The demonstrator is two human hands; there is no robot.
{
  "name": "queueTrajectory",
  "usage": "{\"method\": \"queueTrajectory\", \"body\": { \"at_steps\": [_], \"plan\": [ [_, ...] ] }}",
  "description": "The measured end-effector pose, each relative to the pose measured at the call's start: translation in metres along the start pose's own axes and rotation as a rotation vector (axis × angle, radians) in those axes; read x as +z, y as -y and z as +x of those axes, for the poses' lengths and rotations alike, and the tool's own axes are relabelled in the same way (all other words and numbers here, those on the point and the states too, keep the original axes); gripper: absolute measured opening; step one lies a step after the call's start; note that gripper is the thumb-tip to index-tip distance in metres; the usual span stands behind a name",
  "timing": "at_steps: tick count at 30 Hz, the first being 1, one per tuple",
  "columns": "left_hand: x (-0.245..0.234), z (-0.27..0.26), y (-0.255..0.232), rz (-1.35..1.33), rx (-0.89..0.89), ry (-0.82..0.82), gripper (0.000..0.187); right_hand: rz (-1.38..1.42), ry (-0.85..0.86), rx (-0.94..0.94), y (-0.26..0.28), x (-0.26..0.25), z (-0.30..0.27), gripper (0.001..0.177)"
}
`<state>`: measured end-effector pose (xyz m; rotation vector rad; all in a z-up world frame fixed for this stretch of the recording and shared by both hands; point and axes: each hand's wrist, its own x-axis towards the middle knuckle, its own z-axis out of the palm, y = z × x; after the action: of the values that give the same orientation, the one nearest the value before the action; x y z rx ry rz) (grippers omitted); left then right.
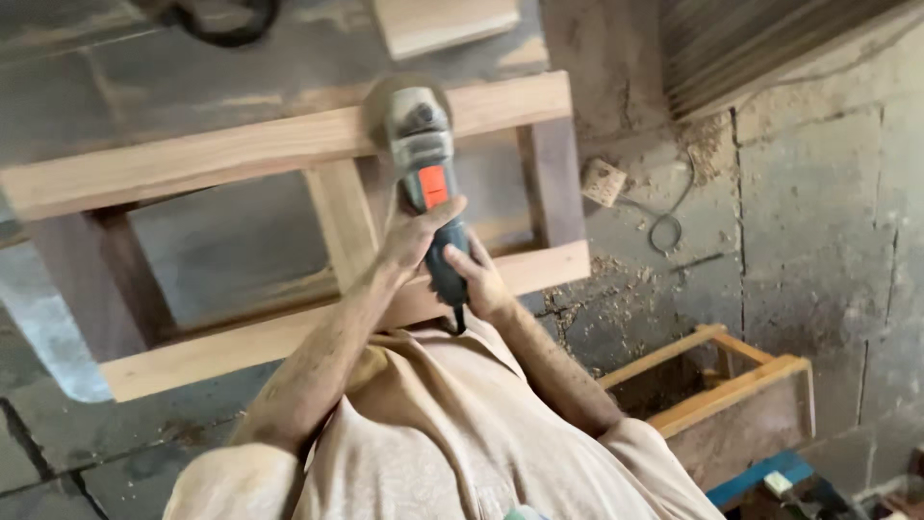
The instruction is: The person uses an angle grinder with a sanding disc to smooth the surface of a wooden frame resting on a workbench. They move the tool back and forth along the frame's edges and flat surfaces, generating wood dust.
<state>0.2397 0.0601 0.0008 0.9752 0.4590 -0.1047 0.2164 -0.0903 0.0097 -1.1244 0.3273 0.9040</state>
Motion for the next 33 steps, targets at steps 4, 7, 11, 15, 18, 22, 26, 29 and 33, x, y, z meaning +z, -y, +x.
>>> {"method": "queueTrajectory", "body": {
  "at_steps": [4,7,11,15,18,22,26,29,33],
  "plan": [
    [0.073,0.042,0.028,0.068,-0.036,0.215,0.057,0.103,-0.080,-0.126,0.024,-0.059,-0.015,0.060],
    [0.120,0.062,0.040,0.126,-0.038,0.174,0.063,0.147,-0.056,-0.218,0.047,-0.089,-0.018,0.054],
    [0.143,0.073,0.041,0.093,0.048,0.149,0.070,0.194,-0.060,-0.274,0.062,-0.102,-0.016,0.047],
    [0.131,0.069,0.040,0.159,-0.001,0.079,0.072,0.187,-0.039,-0.240,0.058,-0.094,-0.015,0.043],
    [0.106,0.062,0.037,0.125,0.026,0.075,0.071,0.163,0.012,-0.220,0.048,-0.078,-0.013,0.044],
    [0.070,0.049,0.029,0.136,0.073,0.047,0.072,0.085,-0.037,-0.129,0.034,-0.053,-0.007,0.042],
    [0.047,0.041,0.019,0.184,0.069,0.019,0.072,0.083,-0.007,-0.124,0.024,-0.032,0.000,0.041],
    [0.029,0.032,0.011,0.124,0.025,-0.018,0.077,0.072,0.011,-0.115,0.012,-0.018,0.003,0.041],
    [0.005,0.022,-0.003,0.160,0.019,-0.006,0.078,0.076,-0.024,-0.076,-0.002,0.003,0.007,0.040]
  ]
}}
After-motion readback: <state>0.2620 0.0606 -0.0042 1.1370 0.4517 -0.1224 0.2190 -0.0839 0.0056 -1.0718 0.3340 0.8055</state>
